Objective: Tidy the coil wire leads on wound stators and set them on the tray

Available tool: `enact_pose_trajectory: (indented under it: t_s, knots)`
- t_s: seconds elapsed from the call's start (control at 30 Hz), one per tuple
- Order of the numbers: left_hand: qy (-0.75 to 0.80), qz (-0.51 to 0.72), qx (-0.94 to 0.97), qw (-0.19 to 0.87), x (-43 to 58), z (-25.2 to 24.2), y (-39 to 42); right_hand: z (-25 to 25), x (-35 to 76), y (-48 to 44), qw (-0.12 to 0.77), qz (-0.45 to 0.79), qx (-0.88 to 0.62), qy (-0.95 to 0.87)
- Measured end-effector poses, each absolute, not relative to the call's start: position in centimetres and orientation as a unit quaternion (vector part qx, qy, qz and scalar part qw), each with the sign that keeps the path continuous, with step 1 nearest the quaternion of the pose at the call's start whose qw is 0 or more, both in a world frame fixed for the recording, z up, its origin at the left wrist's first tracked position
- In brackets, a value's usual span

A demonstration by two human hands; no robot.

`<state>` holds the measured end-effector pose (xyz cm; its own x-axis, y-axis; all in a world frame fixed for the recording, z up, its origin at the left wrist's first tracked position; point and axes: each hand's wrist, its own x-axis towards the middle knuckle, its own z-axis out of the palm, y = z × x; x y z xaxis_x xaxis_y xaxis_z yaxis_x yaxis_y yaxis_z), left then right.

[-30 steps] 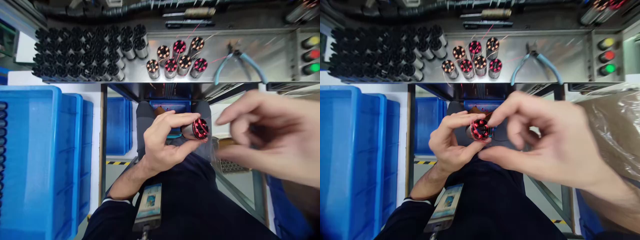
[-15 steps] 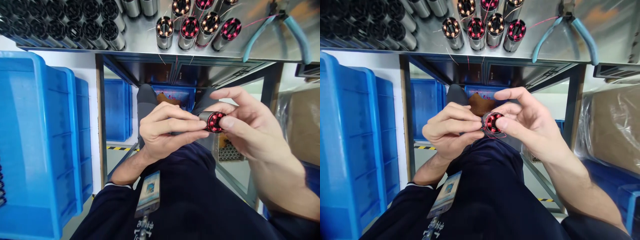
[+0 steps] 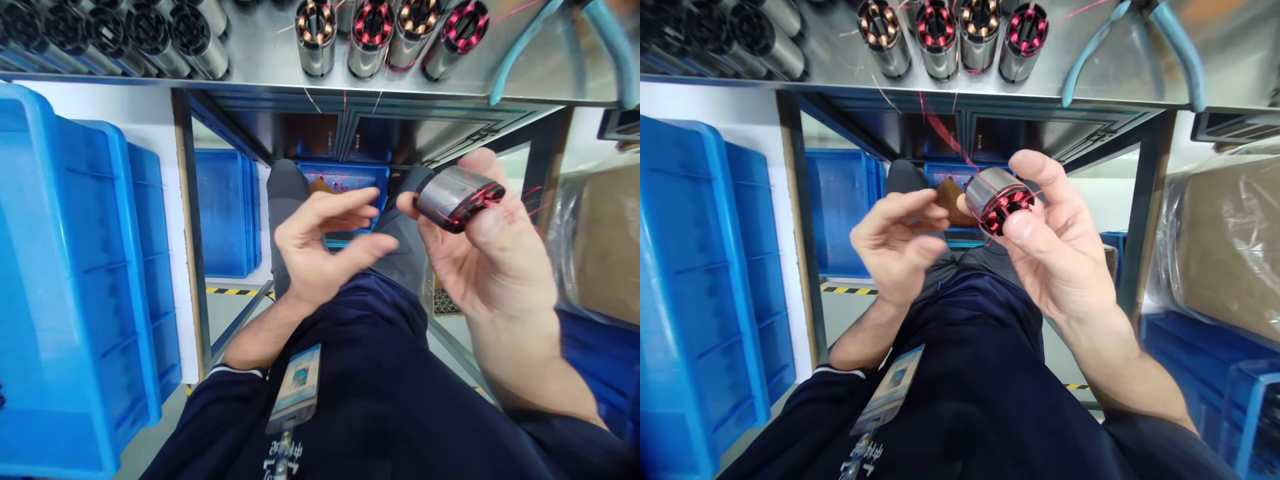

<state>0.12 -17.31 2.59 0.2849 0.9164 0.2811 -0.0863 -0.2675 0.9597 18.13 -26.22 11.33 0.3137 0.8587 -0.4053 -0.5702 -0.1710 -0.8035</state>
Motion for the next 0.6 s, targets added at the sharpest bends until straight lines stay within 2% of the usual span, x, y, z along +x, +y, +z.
enact_pose_trajectory:
  t_s: [0.1,0.23,0.33,0.5,0.6]
  knots:
    - [0.288,0.49,0.62,0.541,1.6,4.2,-18.6,10.1,17.4,-26.1,0.637,0.548,-0.516,-0.167]
    - [0.223,0.504,0.572,0.607,2.9,4.3,-18.2,7.1,16.9,-25.7,0.726,0.431,-0.469,-0.26]
    - [0.213,0.492,0.526,0.66,2.7,4.2,-17.8,5.5,16.8,-25.7,0.75,0.379,-0.464,-0.279]
    - [0.234,0.458,0.512,0.688,1.7,5.1,-18.0,5.1,16.9,-26.1,0.747,0.378,-0.48,-0.262]
    - [0.221,0.423,0.431,0.766,1.9,4.9,-18.2,5.1,16.7,-25.9,0.738,0.441,-0.453,-0.235]
